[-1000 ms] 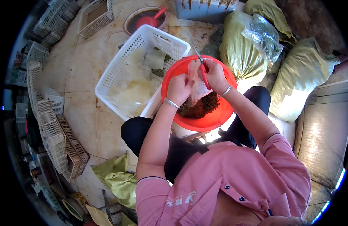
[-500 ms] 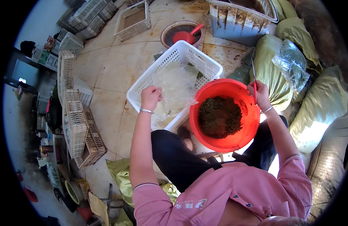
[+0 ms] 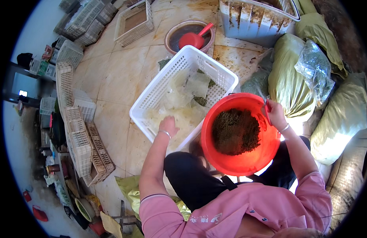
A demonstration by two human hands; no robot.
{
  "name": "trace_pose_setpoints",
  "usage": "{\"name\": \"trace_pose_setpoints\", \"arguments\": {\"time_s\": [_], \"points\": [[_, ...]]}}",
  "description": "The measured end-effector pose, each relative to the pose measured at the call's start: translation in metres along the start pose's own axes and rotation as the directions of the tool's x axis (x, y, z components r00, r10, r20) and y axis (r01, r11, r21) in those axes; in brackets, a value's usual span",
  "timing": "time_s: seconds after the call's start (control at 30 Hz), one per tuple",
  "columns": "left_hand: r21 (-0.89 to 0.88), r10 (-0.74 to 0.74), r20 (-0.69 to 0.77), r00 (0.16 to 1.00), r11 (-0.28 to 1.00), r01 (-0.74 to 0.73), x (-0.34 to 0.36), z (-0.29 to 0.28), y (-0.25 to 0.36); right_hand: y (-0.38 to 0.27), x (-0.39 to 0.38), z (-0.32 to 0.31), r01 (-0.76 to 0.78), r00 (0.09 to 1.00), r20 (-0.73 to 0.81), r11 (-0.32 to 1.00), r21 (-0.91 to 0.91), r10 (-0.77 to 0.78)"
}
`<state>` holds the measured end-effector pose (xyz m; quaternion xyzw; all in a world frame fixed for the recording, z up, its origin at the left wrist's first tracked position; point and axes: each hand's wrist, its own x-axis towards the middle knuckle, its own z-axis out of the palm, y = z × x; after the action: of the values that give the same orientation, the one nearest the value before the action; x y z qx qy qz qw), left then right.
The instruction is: The person sits on the floor and uses scissors to cut dried green herbs from plastic bags into a red bucket. They repeatedly pick up bags from a white basket, cut the herbs, and place the empty bags back into the basket.
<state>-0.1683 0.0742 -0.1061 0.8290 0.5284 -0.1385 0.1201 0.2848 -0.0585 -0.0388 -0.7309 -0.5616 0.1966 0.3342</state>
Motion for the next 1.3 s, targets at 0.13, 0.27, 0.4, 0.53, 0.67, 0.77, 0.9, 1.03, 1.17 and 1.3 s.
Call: {"name": "trace_pose_setpoints", "arguments": {"time_s": [0.13,0.27,0.4,0.53,0.67,0.77,0.9,1.03,1.17,1.3], "points": [[0.054,-0.065,0.300,0.952,0.997,0.051,0.006,0.067,-0.018,-0.013,-0.007,-0.006,-0.050,0.990,0.121,0.989,-0.138,0.067],[0.145,-0.132,0.294,0.947,0.985,0.092,0.013,0.125,-0.022,-0.011,-0.009,-0.004,-0.062,0.981,0.168,0.975,-0.215,0.100],[0.087,-0.107,0.333,0.937,0.993,0.083,0.038,0.068,-0.011,-0.005,-0.012,-0.004,-0.060,0.969,0.214,0.955,-0.292,0.126],[0.006,-0.011,0.233,0.972,1.000,0.010,0.063,-0.006,0.023,-0.012,-0.016,-0.005,0.046,0.972,0.236,0.983,-0.178,-0.003],[-0.156,0.270,0.197,0.942,0.958,-0.241,0.115,0.005,0.063,-0.014,-0.013,-0.007,0.056,0.964,0.264,0.992,-0.110,-0.026],[-0.297,0.392,0.149,0.908,0.893,-0.337,0.163,0.059,0.085,-0.011,-0.010,-0.009,0.015,0.950,0.310,0.992,-0.129,0.026],[-0.133,0.363,0.281,0.888,0.931,-0.339,0.212,0.106,0.112,-0.019,-0.005,-0.012,-0.043,0.951,0.293,0.979,-0.202,0.102],[0.165,0.408,0.135,0.903,0.889,-0.427,0.218,0.137,0.104,-0.022,-0.002,-0.009,-0.026,0.937,0.337,0.983,-0.182,0.087],[0.300,0.464,0.054,0.884,0.837,-0.458,0.227,0.146,0.087,-0.024,0.000,-0.005,-0.021,0.937,0.342,0.992,-0.125,0.063],[0.211,0.237,0.208,0.949,0.936,-0.280,0.231,0.135,0.089,-0.030,0.004,-0.004,-0.015,0.939,0.340,0.994,-0.104,0.049]]}}
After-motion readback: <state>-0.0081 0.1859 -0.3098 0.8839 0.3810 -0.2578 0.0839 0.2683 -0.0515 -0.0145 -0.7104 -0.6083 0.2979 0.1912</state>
